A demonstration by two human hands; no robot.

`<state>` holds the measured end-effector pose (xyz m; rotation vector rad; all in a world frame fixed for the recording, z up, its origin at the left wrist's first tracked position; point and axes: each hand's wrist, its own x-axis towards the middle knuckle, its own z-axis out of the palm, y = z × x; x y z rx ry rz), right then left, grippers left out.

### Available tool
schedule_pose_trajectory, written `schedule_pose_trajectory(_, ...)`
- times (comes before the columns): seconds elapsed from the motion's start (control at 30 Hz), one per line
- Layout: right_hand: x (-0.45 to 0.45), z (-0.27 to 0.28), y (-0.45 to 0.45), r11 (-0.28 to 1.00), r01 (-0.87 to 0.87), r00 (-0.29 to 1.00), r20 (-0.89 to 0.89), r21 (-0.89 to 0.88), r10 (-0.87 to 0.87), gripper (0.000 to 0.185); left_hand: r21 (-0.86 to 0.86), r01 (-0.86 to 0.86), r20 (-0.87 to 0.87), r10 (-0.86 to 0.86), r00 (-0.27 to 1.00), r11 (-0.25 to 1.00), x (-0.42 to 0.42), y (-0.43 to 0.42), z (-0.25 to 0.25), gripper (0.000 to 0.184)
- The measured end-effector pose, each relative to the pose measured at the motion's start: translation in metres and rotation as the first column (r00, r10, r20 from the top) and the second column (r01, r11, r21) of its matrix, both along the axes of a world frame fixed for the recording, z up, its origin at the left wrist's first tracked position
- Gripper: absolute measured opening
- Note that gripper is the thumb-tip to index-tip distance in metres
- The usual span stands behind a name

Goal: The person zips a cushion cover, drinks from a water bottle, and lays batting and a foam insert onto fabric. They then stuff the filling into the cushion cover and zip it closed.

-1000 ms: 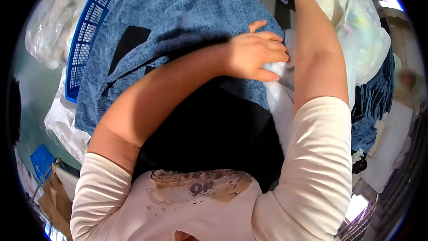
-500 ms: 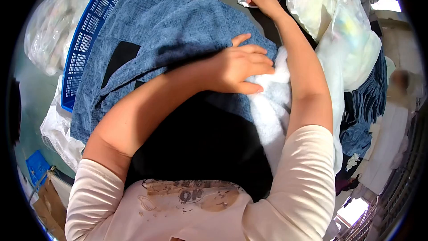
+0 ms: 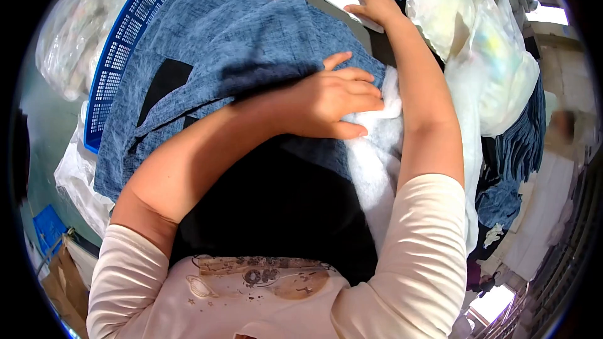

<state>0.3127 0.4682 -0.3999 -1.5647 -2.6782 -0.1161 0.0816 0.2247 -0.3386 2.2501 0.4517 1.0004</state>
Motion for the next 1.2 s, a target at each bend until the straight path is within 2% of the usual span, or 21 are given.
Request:
schedule_pose_trajectory(0.1,0.008,0.01,0.007,0.967,-0.112,0.993,-0.073,-0.23,0.098,0.078,0.004,-0.009,0.007,0.009,1.0,1.0,0.0,0.0,0.0,0.042)
schedule_pose_trajectory(0.23,0.007,0.015,0.016,0.943,-0.211,0.977,-0.057,-0.257,0.203,0.075,0.012,-0.017,0.003,0.017,1.0,1.0,0.0,-0.001,0.0,0.043)
schedule_pose_trajectory(0.33,0.004,0.017,0.02,0.933,-0.216,0.976,-0.03,-0.286,0.217,0.077,0.001,-0.008,-0.009,0.008,1.0,1.0,-0.001,0.0,0.001,0.043)
schedule_pose_trajectory(0.4,-0.007,0.017,0.014,0.96,-0.122,0.986,0.078,-0.252,0.146,0.075,-0.006,-0.002,-0.013,0.002,1.0,1.0,0.0,0.0,0.001,0.043)
schedule_pose_trajectory(0.53,-0.017,0.016,0.019,0.991,0.025,0.989,0.15,-0.131,-0.005,0.064,-0.008,0.004,-0.023,-0.004,1.0,1.0,0.0,-0.001,0.001,0.043)
schedule_pose_trajectory(0.57,-0.017,0.015,0.026,0.997,0.023,0.978,0.207,-0.077,-0.007,0.051,-0.01,0.001,-0.026,-0.001,1.0,1.0,0.0,0.0,0.0,0.043)
schedule_pose_trajectory(0.7,-0.017,0.009,0.009,0.973,-0.119,0.989,0.109,0.198,0.099,0.04,0.006,-0.012,-0.021,0.012,1.0,1.0,0.001,0.0,-0.002,0.041)
schedule_pose_trajectory(0.8,-0.029,0.011,-0.008,0.867,-0.215,0.963,0.244,0.449,0.112,0.04,-0.013,0.001,-0.03,-0.001,1.0,1.0,0.001,0.001,-0.001,0.04)
schedule_pose_trajectory(0.93,-0.039,-0.002,-0.003,0.946,-0.038,0.985,0.174,0.323,-0.02,0.029,-0.005,-0.007,-0.025,0.007,1.0,1.0,0.0,-0.001,0.001,0.04)
schedule_pose_trajectory(0.97,-0.041,-0.004,-0.005,0.942,-0.006,0.99,0.137,0.335,-0.043,0.024,0.003,-0.007,-0.025,0.008,1.0,1.0,0.0,-0.001,0.003,0.041)
schedule_pose_trajectory(1.07,-0.037,-0.006,-0.011,0.955,0.126,0.991,-0.087,0.268,-0.106,0.041,0.026,-0.02,-0.009,0.021,1.0,0.999,0.0,-0.001,0.002,0.04)
schedule_pose_trajectory(1.17,-0.029,0.002,-0.004,0.965,0.214,0.973,-0.119,0.151,-0.197,0.052,0.004,-0.013,-0.006,0.013,1.0,1.0,-0.001,0.0,0.003,0.04)
schedule_pose_trajectory(1.2,-0.028,0.002,-0.004,0.96,0.229,0.972,-0.083,0.161,-0.218,0.055,0.0,-0.009,-0.009,0.009,1.0,1.0,0.0,-0.001,0.004,0.04)
